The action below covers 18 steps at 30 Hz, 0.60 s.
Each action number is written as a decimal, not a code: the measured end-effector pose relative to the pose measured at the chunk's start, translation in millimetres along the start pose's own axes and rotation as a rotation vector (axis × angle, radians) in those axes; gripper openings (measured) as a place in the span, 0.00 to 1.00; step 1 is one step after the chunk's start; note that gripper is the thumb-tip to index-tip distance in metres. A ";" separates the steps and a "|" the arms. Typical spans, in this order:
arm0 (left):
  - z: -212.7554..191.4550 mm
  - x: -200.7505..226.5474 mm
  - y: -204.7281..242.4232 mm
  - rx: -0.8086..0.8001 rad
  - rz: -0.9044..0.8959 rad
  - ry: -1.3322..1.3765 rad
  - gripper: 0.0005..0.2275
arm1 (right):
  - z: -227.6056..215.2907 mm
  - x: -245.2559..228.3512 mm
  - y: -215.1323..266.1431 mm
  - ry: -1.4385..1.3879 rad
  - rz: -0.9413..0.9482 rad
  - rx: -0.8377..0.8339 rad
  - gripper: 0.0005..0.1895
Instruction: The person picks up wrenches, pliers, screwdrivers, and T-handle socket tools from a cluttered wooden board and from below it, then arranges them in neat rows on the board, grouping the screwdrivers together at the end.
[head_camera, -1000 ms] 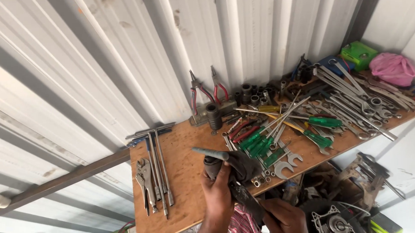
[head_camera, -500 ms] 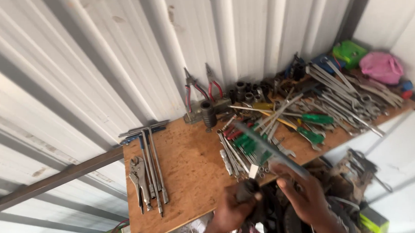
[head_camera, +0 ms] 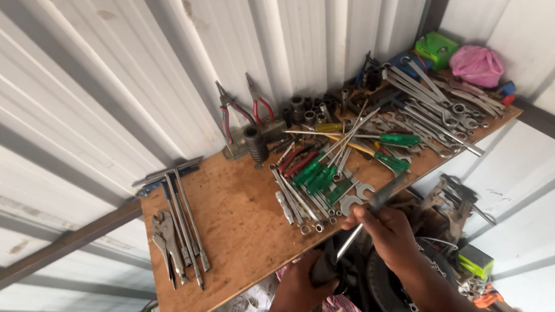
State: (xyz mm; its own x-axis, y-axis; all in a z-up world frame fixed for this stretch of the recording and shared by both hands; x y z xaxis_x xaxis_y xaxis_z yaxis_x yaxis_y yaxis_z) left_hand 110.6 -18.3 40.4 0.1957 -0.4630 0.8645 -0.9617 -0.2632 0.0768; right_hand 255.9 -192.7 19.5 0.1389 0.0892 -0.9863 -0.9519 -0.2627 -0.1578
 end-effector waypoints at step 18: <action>6.1 -57.4 -12.2 0.131 0.115 0.151 0.28 | -32.6 47.6 5.1 0.304 0.190 0.140 0.11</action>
State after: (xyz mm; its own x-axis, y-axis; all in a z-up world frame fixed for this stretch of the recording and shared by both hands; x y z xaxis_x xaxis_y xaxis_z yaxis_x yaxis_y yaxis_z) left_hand 112.3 6.4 -13.3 0.0462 -0.3667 0.9292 -0.9408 -0.3286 -0.0829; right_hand 266.5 -221.1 -29.8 0.0108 -0.2431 -0.9699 -0.9936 -0.1119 0.0170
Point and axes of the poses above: each hand's wrist, its own y-axis away from the middle knuckle, its own z-axis out of the palm, x = y × z, the point moved 7 cm from there along -y, towards the middle knuckle, and after that the axes turned 10 degrees about x, right-handed, at the moved point
